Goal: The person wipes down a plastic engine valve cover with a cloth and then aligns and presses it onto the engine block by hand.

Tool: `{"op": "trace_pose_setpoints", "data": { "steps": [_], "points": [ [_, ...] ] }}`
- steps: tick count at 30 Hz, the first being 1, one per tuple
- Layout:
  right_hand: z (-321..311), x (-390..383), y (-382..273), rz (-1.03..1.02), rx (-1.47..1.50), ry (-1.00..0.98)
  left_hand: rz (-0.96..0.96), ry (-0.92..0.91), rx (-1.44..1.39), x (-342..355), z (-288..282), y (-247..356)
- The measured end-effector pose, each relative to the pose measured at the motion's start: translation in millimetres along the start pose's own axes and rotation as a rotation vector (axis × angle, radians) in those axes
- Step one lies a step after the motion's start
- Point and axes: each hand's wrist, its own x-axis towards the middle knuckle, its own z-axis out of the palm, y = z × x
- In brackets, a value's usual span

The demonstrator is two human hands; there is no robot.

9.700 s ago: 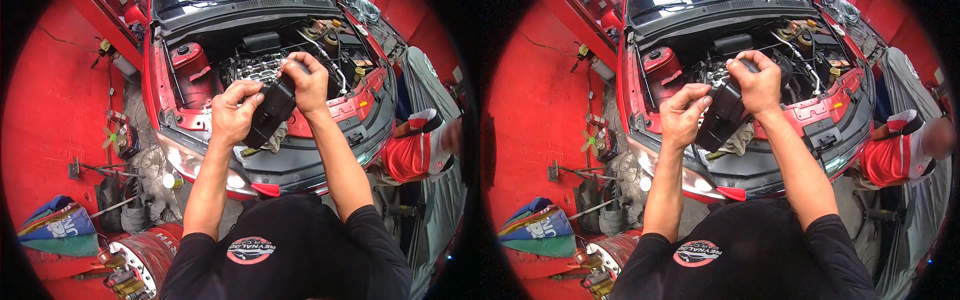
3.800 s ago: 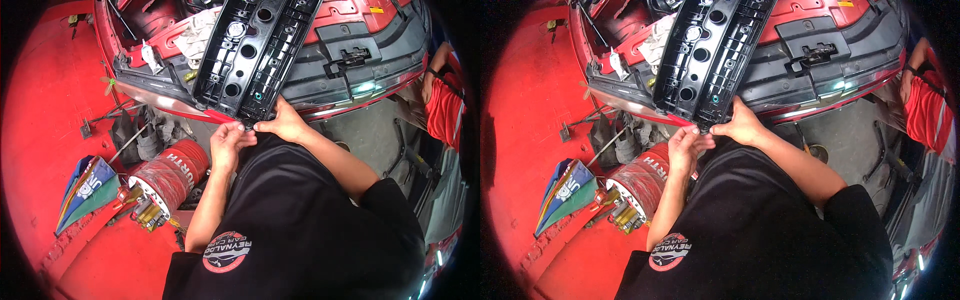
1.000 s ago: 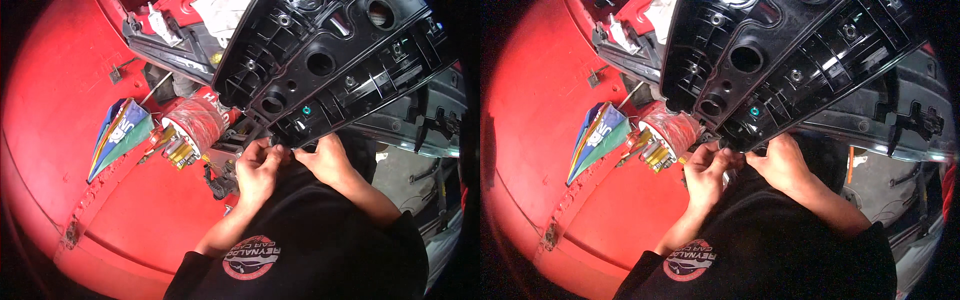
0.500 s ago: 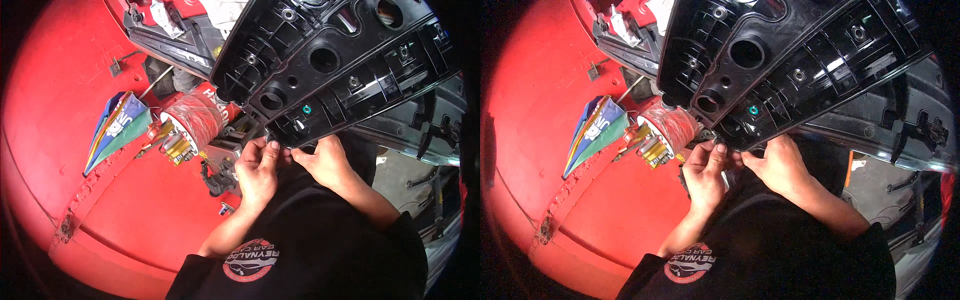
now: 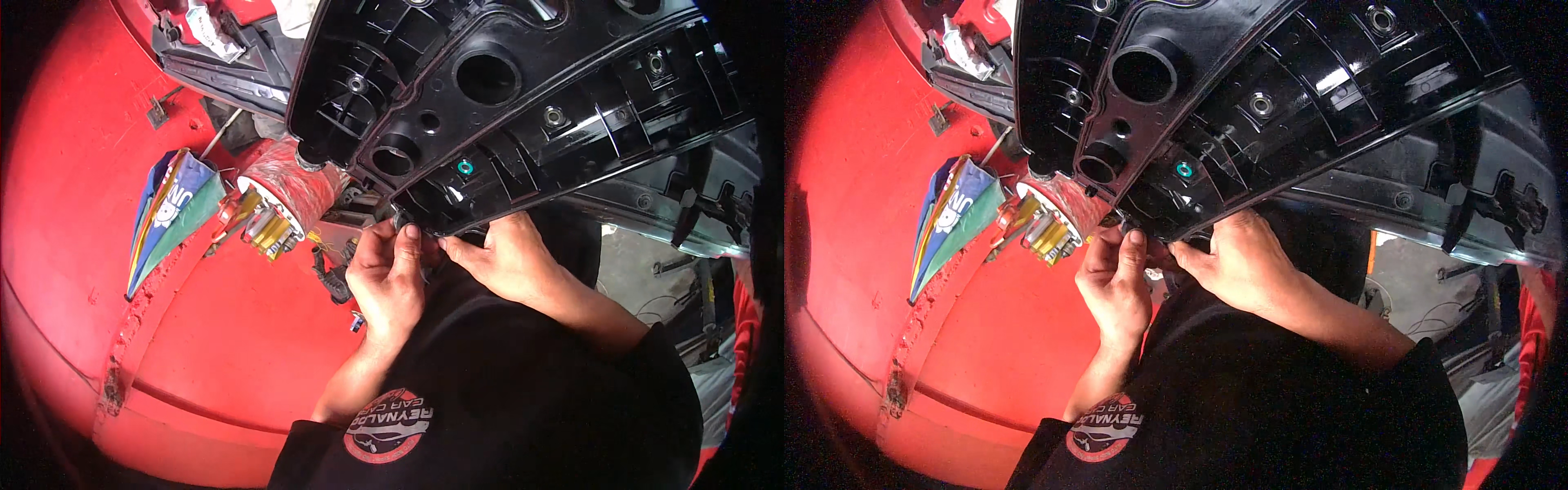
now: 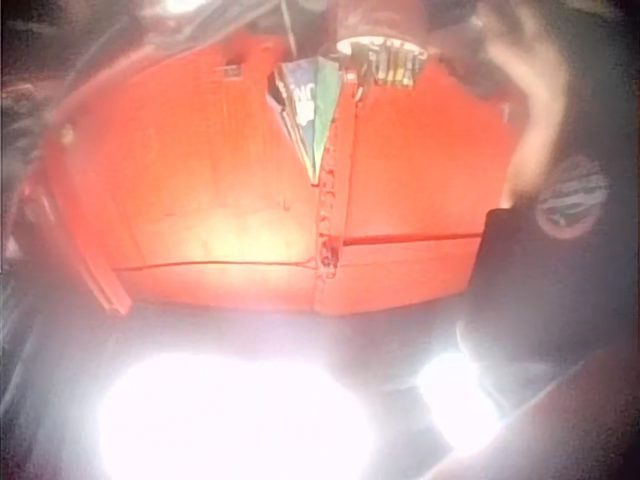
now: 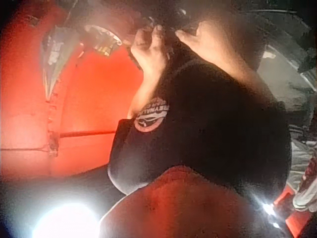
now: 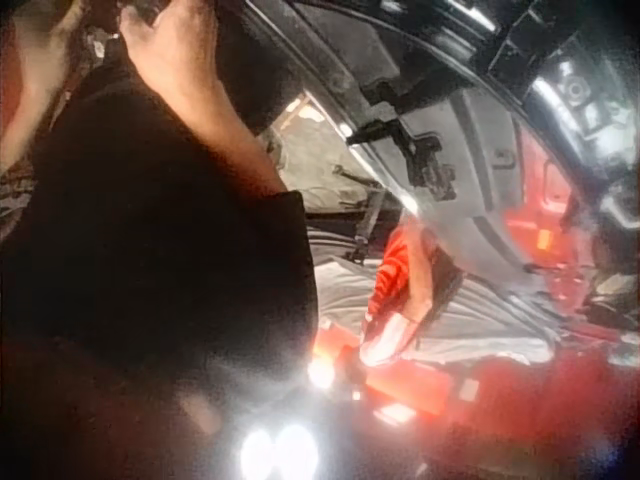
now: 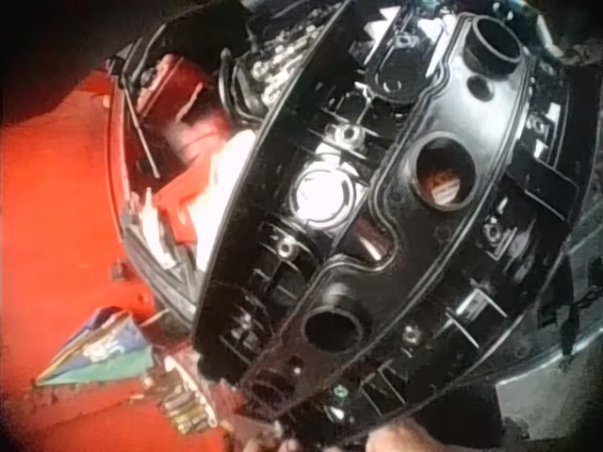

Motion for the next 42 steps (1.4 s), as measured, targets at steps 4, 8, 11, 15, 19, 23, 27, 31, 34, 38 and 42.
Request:
{"op": "trace_pose_setpoints", "data": {
  "steps": [4, 8, 11, 15, 19, 23, 27, 31, 34, 38, 42],
  "points": [
    [-0.1, 0.1, -2.5, 0.015, -0.017, 0.0, -0.036, -0.02, 0.022, -1.1, -2.0, 5.8],
    [-6.0, 2.0, -8.8, 0.012, -0.021, -0.017, -0.062, -0.015, -0.012, -1.2, -0.5, 6.8],
    [-3.9, -1.4, -9.0, 0.017, -0.053, -0.014, -0.034, -0.036, -0.045, -0.9, -2.4, 3.5],
    [-1.0, 1.5, -9.1, -0.02, -0.052, 0.057, -0.079, -0.012, 0.031, -1.9, 1.3, 10.7],
    [-0.4, 0.0, -4.3, -0.007, -0.062, 0.032, -0.077, 0.037, 0.067, 0.3, 5.0, 10.2],
    [-2.2, -0.8, -8.5, 0.024, -0.085, 0.0, -0.096, 0.088, 0.061, 2.8, 8.3, 15.4],
    [-2.6, 1.5, -5.9, 0.019, -0.089, -0.031, -0.124, 0.088, 0.059, 8.0, 6.5, 21.6],
    [-1.5, 2.2, -6.5, 0.041, -0.133, -0.026, -0.052, 0.146, 0.072, 10.1, 12.6, 23.8],
    [-3.9, 1.6, -6.7, 0.039, -0.142, -0.06, -0.033, 0.116, 0.067, 12.5, 10.6, 20.0],
    [-8.1, 2.4, -7.6, -0.001, -0.089, -0.077, -0.091, 0.117, 0.064, 13.7, 8.0, 22.9],
    [-8.2, 2.2, -6.0, 0.017, -0.115, -0.095, -0.049, 0.02, 0.047, 21.9, -17.9, 19.6]
  ]
}}
